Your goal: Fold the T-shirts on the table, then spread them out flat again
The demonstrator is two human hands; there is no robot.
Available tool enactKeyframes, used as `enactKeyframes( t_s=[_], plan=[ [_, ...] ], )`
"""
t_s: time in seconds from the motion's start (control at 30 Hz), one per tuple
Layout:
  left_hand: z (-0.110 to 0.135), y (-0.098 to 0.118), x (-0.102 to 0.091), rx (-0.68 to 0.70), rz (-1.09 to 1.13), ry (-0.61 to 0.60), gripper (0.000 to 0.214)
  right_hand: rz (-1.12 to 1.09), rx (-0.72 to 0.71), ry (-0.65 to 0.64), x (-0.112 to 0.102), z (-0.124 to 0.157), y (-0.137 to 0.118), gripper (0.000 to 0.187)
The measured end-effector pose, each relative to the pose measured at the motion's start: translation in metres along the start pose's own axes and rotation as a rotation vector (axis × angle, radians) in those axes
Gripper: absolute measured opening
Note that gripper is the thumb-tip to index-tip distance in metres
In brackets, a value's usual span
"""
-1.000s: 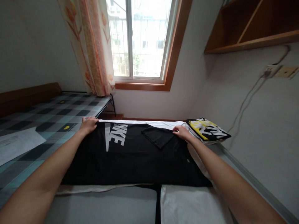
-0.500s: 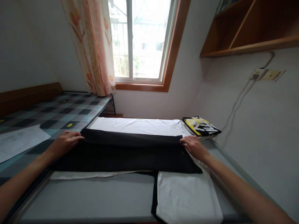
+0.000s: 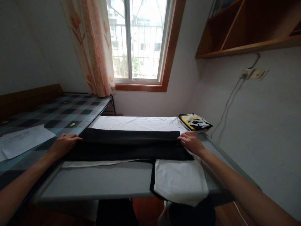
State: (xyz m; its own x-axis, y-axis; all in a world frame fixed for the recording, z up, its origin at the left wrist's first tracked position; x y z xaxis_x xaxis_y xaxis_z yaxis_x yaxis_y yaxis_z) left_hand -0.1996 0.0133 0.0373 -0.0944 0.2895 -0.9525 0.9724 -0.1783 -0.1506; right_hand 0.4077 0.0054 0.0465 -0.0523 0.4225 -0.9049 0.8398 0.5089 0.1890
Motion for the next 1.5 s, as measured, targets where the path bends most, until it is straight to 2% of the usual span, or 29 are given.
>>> enactKeyframes(
  t_s=[0.1,0.3,0.43,0.5,0.6,0.7,0.77,0.87,0.93,0.97,1.03,1.1,1.17,1.37,1.43,1.5],
  plan=[
    [0.007,0.005,-0.001,0.012,-0.024,-0.008,0.039,-0.005,-0.032,-0.038,0.004,0.007,-0.007,0.024],
    [0.013,0.006,-0.006,-0.034,-0.038,-0.004,0.039,-0.047,-0.01,-0.024,0.002,0.008,-0.005,0.024],
    [0.019,0.009,-0.006,-0.03,-0.005,-0.016,0.038,-0.112,-0.017,-0.08,0.001,0.007,-0.007,0.024],
    [0.019,0.017,-0.013,-0.016,0.016,0.014,0.036,-0.099,0.018,-0.062,-0.006,0.001,-0.009,0.023],
    [0.009,0.038,-0.034,-0.042,0.033,0.117,0.039,-0.112,0.118,0.026,-0.018,-0.022,-0.019,0.026],
    [-0.013,0.08,-0.05,-0.045,0.136,0.188,0.045,-0.219,0.172,0.056,-0.014,-0.059,-0.049,0.03],
    [-0.03,0.127,-0.048,0.043,0.239,0.167,0.047,-0.302,0.178,0.028,-0.001,-0.086,-0.078,0.037],
    [-0.047,0.198,-0.03,0.151,0.325,0.11,0.051,-0.35,0.185,-0.081,0.028,-0.12,-0.121,0.047],
    [-0.05,0.238,-0.012,0.219,0.327,0.057,0.053,-0.355,0.189,-0.154,0.046,-0.131,-0.142,0.051],
    [-0.05,0.253,-0.003,0.246,0.326,0.03,0.054,-0.352,0.185,-0.192,0.054,-0.132,-0.148,0.053],
    [-0.047,0.266,0.012,0.257,0.336,-0.023,0.056,-0.33,0.164,-0.255,0.066,-0.128,-0.154,0.056],
    [-0.045,0.259,0.022,0.239,0.335,-0.054,0.058,-0.295,0.155,-0.286,0.073,-0.116,-0.145,0.059],
    [-0.044,0.233,0.028,0.188,0.315,-0.068,0.059,-0.264,0.182,-0.289,0.076,-0.098,-0.122,0.063],
    [-0.038,0.106,0.041,-0.125,0.182,-0.141,0.058,-0.11,0.372,-0.259,0.079,-0.029,-0.018,0.063],
    [-0.035,0.073,0.038,-0.189,0.099,-0.123,0.056,-0.084,0.435,-0.267,0.083,-0.011,0.006,0.061],
    [-0.035,0.051,0.034,-0.225,0.029,-0.1,0.054,-0.077,0.469,-0.267,0.086,-0.002,0.019,0.06]
  ],
)
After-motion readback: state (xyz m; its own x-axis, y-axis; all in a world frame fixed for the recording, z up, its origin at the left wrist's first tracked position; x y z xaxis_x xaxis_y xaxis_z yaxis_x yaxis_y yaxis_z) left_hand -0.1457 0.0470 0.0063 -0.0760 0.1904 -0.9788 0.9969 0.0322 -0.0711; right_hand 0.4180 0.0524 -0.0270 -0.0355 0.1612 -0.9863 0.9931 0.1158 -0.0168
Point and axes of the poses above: each hand's wrist, its own z-axis away from the middle knuckle, its own x-axis out of the palm, y = z × x, the point moved 9 cm from there along -z, towards the middle knuckle, and after that the axes turned 3 degrees about y, right-handed, at the moved point
